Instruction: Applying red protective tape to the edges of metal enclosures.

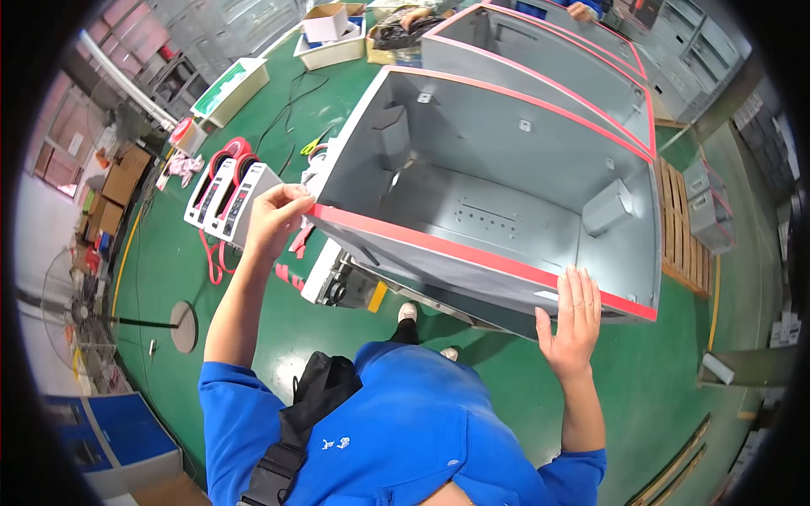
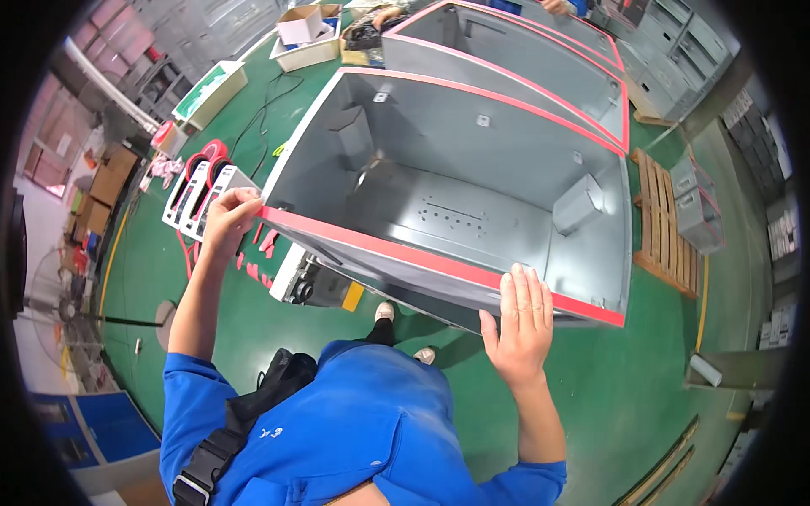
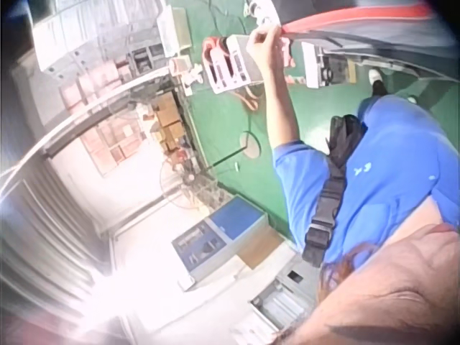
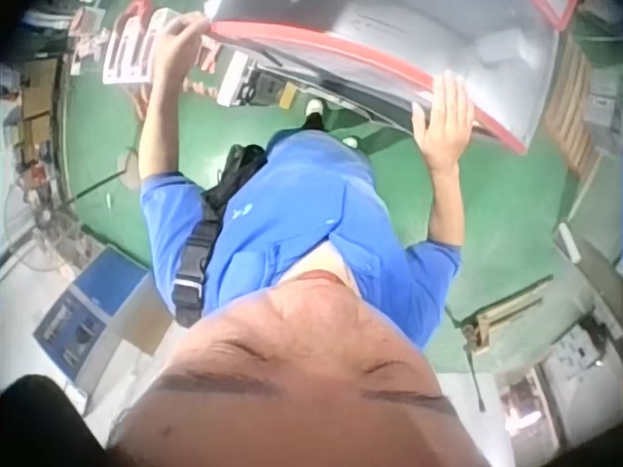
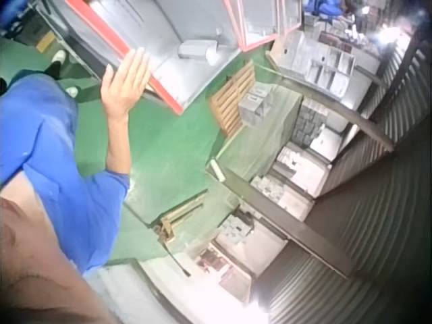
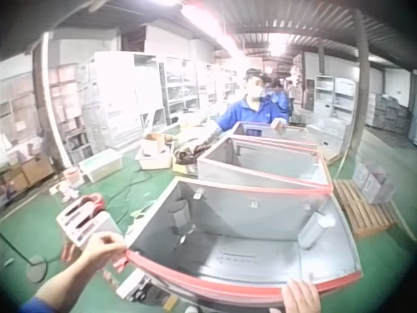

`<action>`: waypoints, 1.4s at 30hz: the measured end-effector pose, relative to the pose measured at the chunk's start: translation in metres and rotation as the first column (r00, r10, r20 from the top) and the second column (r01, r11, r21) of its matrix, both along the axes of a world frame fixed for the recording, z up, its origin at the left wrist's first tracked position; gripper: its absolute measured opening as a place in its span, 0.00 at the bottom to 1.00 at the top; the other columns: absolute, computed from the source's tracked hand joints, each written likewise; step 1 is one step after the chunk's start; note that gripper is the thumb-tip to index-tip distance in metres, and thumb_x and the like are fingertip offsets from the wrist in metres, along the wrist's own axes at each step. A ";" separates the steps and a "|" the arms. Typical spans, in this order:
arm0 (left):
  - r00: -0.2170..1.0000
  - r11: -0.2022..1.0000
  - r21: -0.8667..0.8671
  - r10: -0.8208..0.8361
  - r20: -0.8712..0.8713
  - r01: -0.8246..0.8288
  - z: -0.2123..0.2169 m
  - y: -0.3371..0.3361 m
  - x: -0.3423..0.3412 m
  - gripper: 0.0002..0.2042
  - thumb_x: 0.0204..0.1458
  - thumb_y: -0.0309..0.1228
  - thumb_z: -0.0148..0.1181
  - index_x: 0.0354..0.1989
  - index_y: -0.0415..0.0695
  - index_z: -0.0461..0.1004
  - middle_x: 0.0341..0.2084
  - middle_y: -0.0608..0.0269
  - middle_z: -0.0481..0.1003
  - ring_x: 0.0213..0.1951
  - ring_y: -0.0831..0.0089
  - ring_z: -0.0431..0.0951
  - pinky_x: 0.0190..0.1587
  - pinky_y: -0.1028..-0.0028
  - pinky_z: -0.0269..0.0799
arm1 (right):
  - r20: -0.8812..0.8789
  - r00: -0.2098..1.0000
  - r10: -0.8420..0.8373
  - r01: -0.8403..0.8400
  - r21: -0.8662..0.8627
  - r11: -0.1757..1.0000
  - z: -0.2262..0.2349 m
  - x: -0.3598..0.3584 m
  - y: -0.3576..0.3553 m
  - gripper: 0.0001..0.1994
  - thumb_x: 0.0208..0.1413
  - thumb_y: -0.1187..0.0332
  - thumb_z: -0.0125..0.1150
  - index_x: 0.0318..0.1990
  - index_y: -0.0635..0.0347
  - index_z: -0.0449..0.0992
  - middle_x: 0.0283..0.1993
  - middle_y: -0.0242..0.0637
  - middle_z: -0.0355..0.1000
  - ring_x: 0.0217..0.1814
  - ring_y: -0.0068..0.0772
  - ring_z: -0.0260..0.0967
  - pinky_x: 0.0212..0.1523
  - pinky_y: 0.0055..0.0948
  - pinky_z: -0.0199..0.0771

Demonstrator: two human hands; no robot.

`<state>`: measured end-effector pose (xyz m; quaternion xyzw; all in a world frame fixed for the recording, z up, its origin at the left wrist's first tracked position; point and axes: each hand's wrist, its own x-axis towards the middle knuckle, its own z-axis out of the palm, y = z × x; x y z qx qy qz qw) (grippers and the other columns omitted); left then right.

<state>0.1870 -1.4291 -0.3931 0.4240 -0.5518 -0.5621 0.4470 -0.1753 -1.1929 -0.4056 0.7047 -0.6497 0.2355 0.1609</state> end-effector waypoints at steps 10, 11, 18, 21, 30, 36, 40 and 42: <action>1.000 0.997 0.069 0.030 -0.003 -0.030 0.007 0.006 -0.004 0.05 0.39 0.20 0.61 0.19 0.40 0.70 0.25 0.66 0.70 0.15 0.89 0.60 0.16 0.87 0.48 | -0.072 0.997 -0.027 0.027 0.005 1.000 -0.007 0.004 -0.001 0.24 0.46 0.69 0.55 0.51 0.71 0.62 0.55 0.51 0.60 0.59 0.51 0.54 0.60 0.46 0.49; 0.999 0.997 0.066 0.035 0.016 -0.036 0.007 0.006 -0.004 0.05 0.39 0.20 0.61 0.19 0.40 0.70 0.25 0.66 0.70 0.16 0.89 0.60 0.16 0.87 0.48 | -0.073 0.997 -0.029 0.029 0.001 1.000 -0.007 0.004 -0.001 0.24 0.46 0.69 0.55 0.51 0.71 0.62 0.55 0.51 0.60 0.60 0.51 0.54 0.60 0.46 0.49; 0.991 0.996 0.050 0.073 0.111 -0.079 0.004 0.004 -0.002 0.05 0.39 0.22 0.61 0.20 0.38 0.70 0.22 0.67 0.69 0.17 0.88 0.61 0.17 0.86 0.49 | -0.088 0.996 -0.010 0.009 -0.011 1.000 -0.011 0.004 -0.003 0.23 0.47 0.70 0.53 0.52 0.71 0.61 0.55 0.52 0.59 0.60 0.51 0.54 0.59 0.47 0.49; 0.994 0.995 0.091 0.039 0.100 -0.048 0.010 0.003 -0.004 0.06 0.39 0.22 0.62 0.20 0.38 0.70 0.20 0.68 0.69 0.16 0.88 0.60 0.16 0.86 0.48 | -0.089 0.996 -0.014 0.012 -0.015 1.000 -0.011 0.003 -0.003 0.23 0.48 0.71 0.52 0.53 0.70 0.60 0.55 0.53 0.58 0.60 0.51 0.54 0.59 0.48 0.49; 0.989 0.992 0.111 0.044 0.141 -0.060 0.018 0.003 -0.005 0.06 0.37 0.24 0.63 0.19 0.40 0.71 0.14 0.71 0.67 0.14 0.89 0.58 0.15 0.85 0.46 | -0.061 0.998 -0.012 0.011 -0.017 1.000 -0.014 0.005 -0.003 0.25 0.46 0.74 0.51 0.54 0.68 0.58 0.57 0.51 0.57 0.61 0.50 0.52 0.60 0.46 0.47; 0.979 0.992 0.097 0.062 0.193 -0.082 0.016 0.001 -0.004 0.06 0.37 0.25 0.64 0.18 0.41 0.70 0.14 0.71 0.68 0.13 0.88 0.59 0.15 0.85 0.48 | -0.043 0.999 -0.014 0.013 -0.005 1.000 -0.012 0.007 -0.003 0.25 0.45 0.76 0.51 0.55 0.68 0.57 0.58 0.51 0.56 0.62 0.49 0.50 0.61 0.45 0.45; 0.976 0.992 0.089 0.069 0.208 -0.089 0.018 0.003 -0.006 0.07 0.37 0.25 0.64 0.18 0.41 0.71 0.14 0.71 0.68 0.14 0.89 0.59 0.14 0.86 0.49 | -0.041 0.999 -0.011 0.010 -0.008 1.000 -0.013 0.007 -0.003 0.26 0.45 0.76 0.51 0.55 0.68 0.57 0.58 0.50 0.56 0.62 0.49 0.50 0.61 0.45 0.45; 0.973 0.993 0.073 0.074 0.219 -0.092 0.017 0.003 -0.006 0.07 0.37 0.25 0.64 0.18 0.41 0.71 0.14 0.71 0.68 0.14 0.89 0.60 0.14 0.86 0.49 | -0.044 0.999 -0.014 0.014 -0.007 1.000 -0.013 0.007 -0.003 0.26 0.45 0.76 0.51 0.55 0.68 0.57 0.58 0.50 0.56 0.62 0.49 0.50 0.61 0.45 0.44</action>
